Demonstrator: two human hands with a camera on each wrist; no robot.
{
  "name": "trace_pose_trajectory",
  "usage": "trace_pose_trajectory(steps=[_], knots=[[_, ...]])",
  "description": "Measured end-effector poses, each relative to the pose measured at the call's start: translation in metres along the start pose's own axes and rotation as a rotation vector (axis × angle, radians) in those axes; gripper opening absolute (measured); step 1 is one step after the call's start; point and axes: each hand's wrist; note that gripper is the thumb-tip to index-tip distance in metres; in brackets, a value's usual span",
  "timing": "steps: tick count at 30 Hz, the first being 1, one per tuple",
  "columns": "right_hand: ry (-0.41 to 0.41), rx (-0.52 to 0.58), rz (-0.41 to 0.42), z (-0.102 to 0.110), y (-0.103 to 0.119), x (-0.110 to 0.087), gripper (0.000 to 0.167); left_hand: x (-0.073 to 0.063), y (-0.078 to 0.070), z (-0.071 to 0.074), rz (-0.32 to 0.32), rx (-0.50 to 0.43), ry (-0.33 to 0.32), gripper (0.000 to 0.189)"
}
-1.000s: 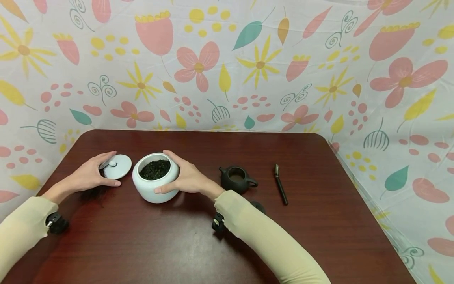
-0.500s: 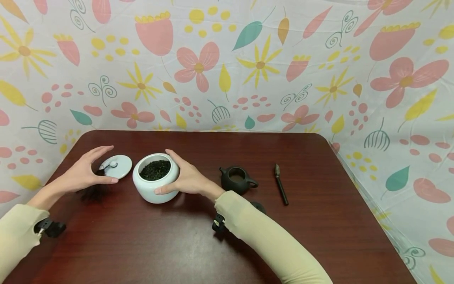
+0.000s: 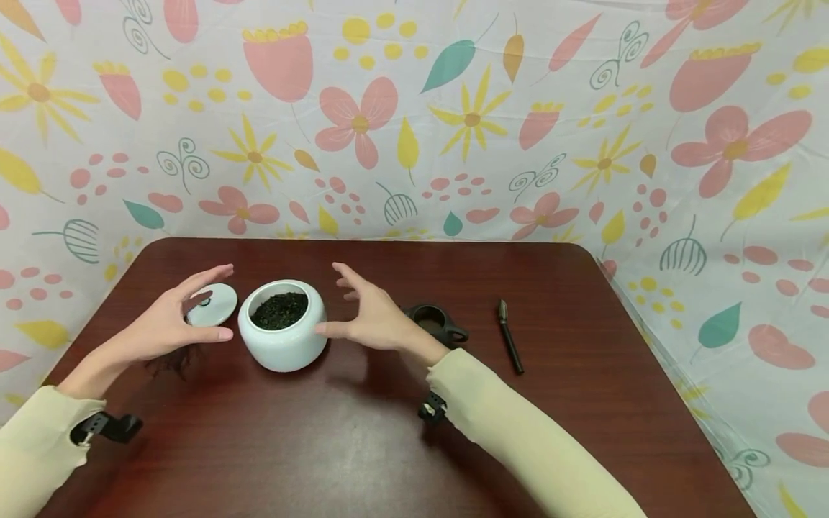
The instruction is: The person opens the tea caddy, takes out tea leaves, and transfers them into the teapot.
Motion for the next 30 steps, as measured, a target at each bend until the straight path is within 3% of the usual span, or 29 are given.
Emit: trace_pose_trajectory(steps=[5,13,22,30], knots=[[-0.074,-0.024,0.039,0.028,-0.009,-0.023,0.077,0.002,-0.003,-0.015,-0.063,-0.15,0.016,0.097],[-0.181,-0.114,0.026,0.08,-0.022,-0.06,0.04,0.006,-0.006,-0.032,-0.033,-0.224,0.029,0.093],[-0.264,-0.229,-0.105,0.138,-0.053,-0.096,0.036,0.005,-0.006,-0.04,0.003,-0.231,0.039,0.094],[-0.27,-0.247,-0.219,0.163,-0.089,-0.12,0.039,0.006,-0.005,-0.046,0.013,-0.241,0.023,0.096]])
Point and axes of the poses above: each hand's wrist, its own x-axis towards the middle knuckle, its own z-axis out of the back of the hand, y = z × x, and after that the axes turned 10 degrees about -z, right-handed
